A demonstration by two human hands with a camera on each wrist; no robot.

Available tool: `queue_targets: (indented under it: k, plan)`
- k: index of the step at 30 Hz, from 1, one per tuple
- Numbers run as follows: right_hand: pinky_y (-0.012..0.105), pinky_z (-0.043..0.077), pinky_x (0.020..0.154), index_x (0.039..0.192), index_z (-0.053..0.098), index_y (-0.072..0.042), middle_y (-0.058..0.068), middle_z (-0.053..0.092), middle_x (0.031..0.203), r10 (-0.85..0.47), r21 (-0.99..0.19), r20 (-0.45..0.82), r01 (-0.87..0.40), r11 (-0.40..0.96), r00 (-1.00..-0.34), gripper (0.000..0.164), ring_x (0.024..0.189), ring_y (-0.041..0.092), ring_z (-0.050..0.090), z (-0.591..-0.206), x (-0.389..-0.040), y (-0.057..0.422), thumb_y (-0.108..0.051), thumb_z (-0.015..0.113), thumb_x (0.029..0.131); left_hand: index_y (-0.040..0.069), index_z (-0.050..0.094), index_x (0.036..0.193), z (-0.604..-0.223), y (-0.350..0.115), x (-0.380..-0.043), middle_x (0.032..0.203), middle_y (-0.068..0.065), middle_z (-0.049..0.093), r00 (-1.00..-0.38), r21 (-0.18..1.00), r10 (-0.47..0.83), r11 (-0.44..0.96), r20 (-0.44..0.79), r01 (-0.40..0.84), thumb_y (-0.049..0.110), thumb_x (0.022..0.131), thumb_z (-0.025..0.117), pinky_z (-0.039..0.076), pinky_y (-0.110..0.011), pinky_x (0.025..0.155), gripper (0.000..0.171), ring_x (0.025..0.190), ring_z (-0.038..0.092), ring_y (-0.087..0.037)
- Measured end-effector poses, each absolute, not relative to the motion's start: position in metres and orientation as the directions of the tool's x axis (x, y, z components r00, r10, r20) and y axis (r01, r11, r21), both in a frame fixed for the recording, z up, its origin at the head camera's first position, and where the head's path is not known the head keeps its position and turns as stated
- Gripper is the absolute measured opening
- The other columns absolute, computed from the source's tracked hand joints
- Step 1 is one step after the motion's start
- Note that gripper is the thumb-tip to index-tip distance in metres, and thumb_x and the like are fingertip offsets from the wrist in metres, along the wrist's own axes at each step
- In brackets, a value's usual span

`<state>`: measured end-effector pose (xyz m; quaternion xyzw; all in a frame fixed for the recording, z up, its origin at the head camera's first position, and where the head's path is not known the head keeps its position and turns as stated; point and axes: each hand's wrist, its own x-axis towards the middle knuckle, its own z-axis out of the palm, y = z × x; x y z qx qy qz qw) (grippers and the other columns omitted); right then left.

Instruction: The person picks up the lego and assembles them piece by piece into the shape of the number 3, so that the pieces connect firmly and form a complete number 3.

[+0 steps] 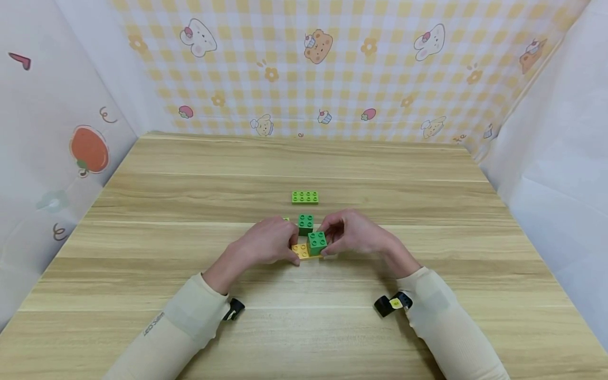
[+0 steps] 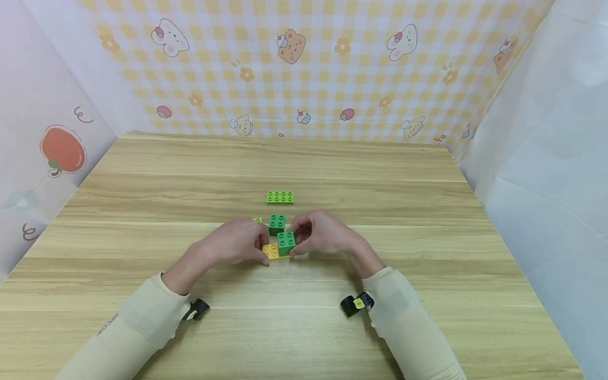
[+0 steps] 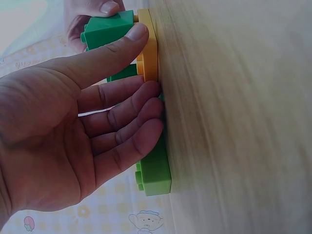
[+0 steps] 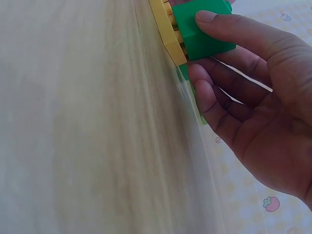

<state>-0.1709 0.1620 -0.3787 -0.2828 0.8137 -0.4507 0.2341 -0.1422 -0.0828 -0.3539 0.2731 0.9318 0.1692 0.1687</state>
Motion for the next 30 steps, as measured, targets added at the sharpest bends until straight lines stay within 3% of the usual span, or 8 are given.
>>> queue_targets:
  k: [30]
  plan:
    - [0.025, 0.056, 0.073, 0.106, 0.074, -0.008, 0.003, 0.072, 0.094, -0.671, -0.864, -0.164, -0.223, 0.452, -0.724, 0.029, 0.082, 0.017, 0.065, -0.3798, -0.1717, 0.1621, -0.007, 0.089, 0.082, 0.014, 0.07, 0.076, -0.3553, -0.0828, -0.1425, 0.07, 0.005, 0.063, -0.791, 0.402, 0.576, 0.787, -0.206, 0.469, 0.03, 0.08, 0.094, 0.043, -0.027, 0.062, 0.03, 0.065, 0.052, -0.012]
